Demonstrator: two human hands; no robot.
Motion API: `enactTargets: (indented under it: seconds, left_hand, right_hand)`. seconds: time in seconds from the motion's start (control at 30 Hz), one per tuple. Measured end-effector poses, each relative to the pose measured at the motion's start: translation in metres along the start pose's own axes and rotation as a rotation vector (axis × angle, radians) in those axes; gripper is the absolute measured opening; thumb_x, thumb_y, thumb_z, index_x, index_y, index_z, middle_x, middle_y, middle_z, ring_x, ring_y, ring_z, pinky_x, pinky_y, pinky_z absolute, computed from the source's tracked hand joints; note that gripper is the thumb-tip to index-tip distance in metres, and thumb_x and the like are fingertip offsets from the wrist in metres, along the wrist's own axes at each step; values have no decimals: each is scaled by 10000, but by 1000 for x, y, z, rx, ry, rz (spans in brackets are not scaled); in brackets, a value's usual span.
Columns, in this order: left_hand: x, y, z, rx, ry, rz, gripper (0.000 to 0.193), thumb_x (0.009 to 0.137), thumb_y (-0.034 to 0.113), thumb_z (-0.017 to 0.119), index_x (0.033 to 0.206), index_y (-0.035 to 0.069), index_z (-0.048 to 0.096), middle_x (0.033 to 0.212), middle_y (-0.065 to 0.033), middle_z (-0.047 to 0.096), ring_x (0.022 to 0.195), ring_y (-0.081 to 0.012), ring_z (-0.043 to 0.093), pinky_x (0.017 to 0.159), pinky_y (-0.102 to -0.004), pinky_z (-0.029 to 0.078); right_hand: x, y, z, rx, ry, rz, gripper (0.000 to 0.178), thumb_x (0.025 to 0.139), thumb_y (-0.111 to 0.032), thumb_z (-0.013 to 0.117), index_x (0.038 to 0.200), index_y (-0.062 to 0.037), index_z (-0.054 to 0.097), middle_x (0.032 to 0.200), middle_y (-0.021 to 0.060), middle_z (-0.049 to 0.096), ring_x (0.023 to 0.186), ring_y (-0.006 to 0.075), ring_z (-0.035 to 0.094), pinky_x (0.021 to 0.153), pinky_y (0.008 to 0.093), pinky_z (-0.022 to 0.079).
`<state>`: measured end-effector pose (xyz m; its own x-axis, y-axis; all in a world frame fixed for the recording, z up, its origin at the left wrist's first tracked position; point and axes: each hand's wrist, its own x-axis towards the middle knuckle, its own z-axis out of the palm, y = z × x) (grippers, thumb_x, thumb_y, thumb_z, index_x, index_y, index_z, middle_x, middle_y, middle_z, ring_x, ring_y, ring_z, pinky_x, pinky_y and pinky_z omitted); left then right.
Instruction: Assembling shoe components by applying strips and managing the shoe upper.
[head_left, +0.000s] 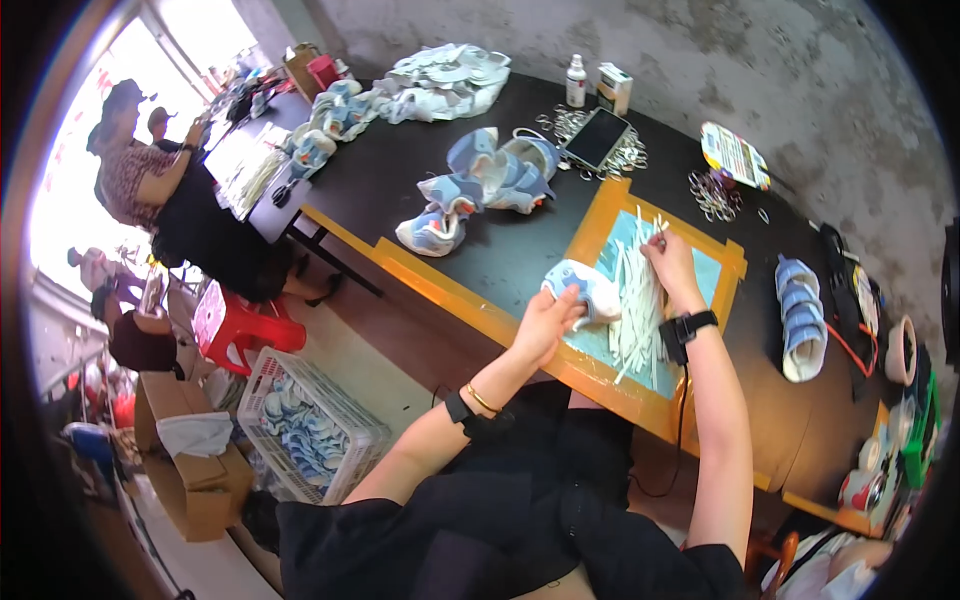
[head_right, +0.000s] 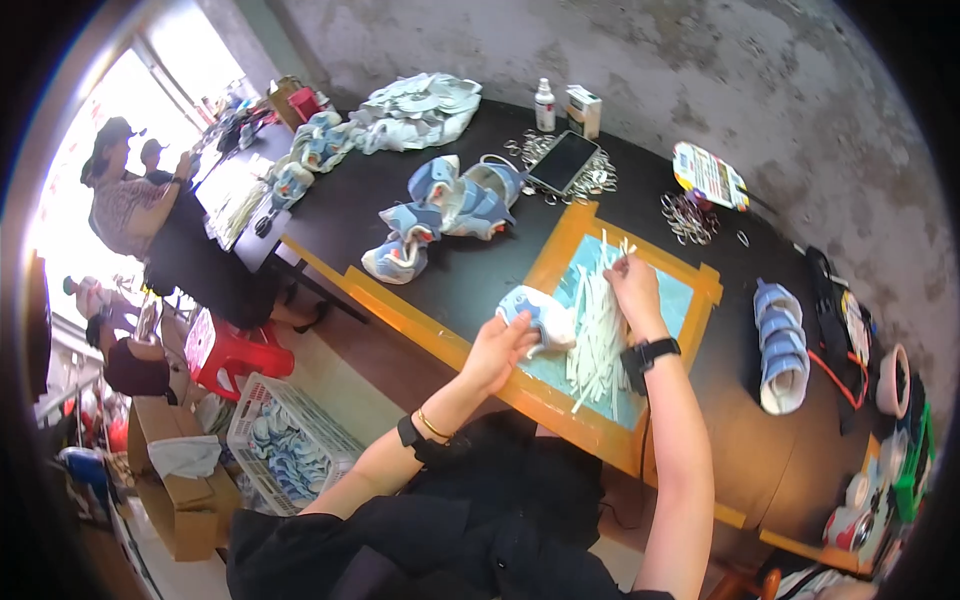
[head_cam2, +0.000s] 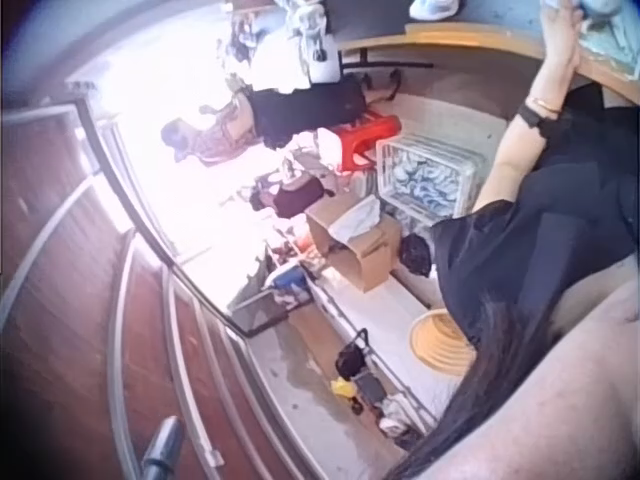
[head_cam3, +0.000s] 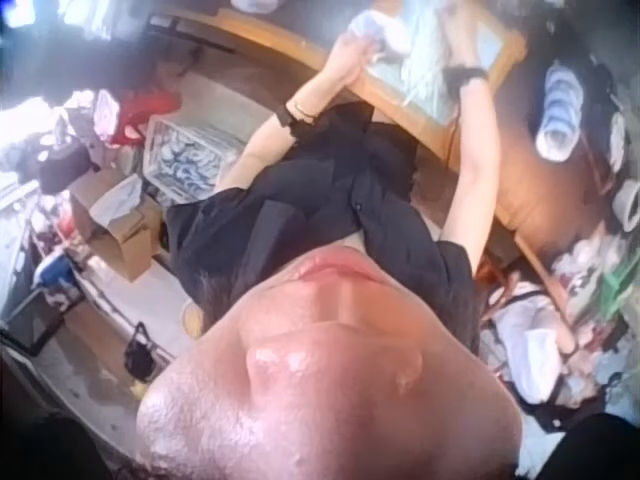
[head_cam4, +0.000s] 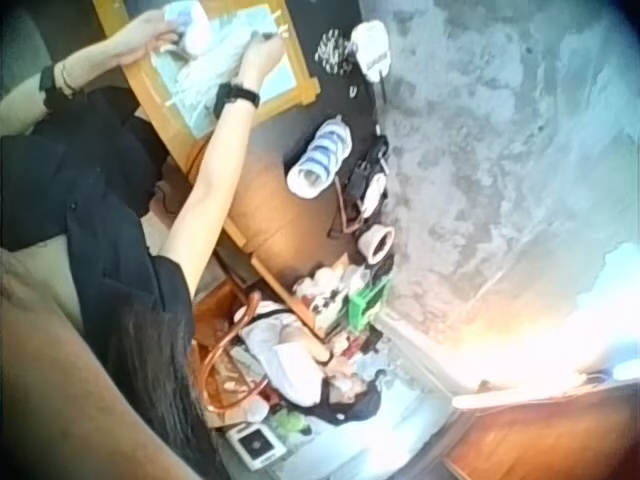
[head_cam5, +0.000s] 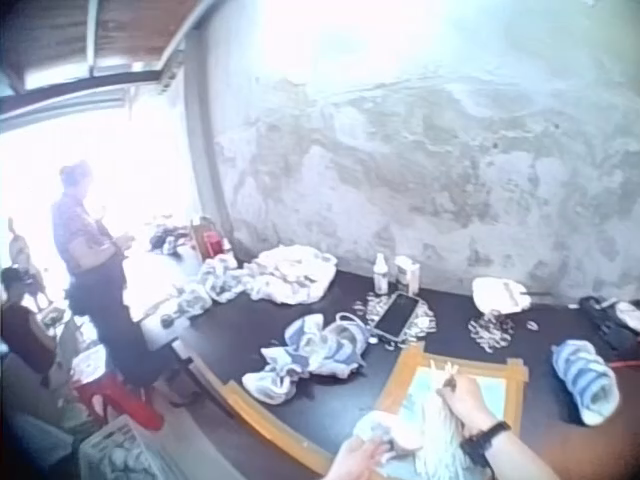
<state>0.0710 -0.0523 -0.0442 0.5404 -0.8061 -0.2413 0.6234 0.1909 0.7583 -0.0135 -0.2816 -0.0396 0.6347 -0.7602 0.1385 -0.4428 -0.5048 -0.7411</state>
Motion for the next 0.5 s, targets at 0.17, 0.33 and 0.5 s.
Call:
enactTargets:
  seconds: [0.17, 0.33, 0.5]
  left_hand:
    - [-5, 3, 3, 18, 6, -17, 311, 978, 190, 509, 1221, -3, 485, 1146, -90, 599, 1033, -188, 592, 913, -329, 469]
    - [0, 0, 5, 17, 3, -32, 312, 981, 199, 505, 1219, -3, 489, 1159, -86, 594, 1045, -173, 585, 919, -312, 461]
    - [0, 2, 2, 54, 1, -3, 311, 982, 207, 501, 1223, 11, 492, 1167, -77, 589, 1056, -155, 574, 933, -303, 448]
  right_hand:
    - [2, 3, 5, -53, -24, -35, 182, 769, -148, 676, 823, 20, 631, 769, 186, 650, 756, 334, 633, 699, 393, 484]
    - [6, 9, 4, -85, 9, -24, 166, 804, -133, 646, 810, 31, 619, 755, 204, 645, 760, 361, 629, 691, 414, 480]
    - [6, 1, 10, -241, 13, -80, 190, 827, -142, 627, 835, 46, 601, 850, 233, 642, 818, 405, 621, 721, 459, 481]
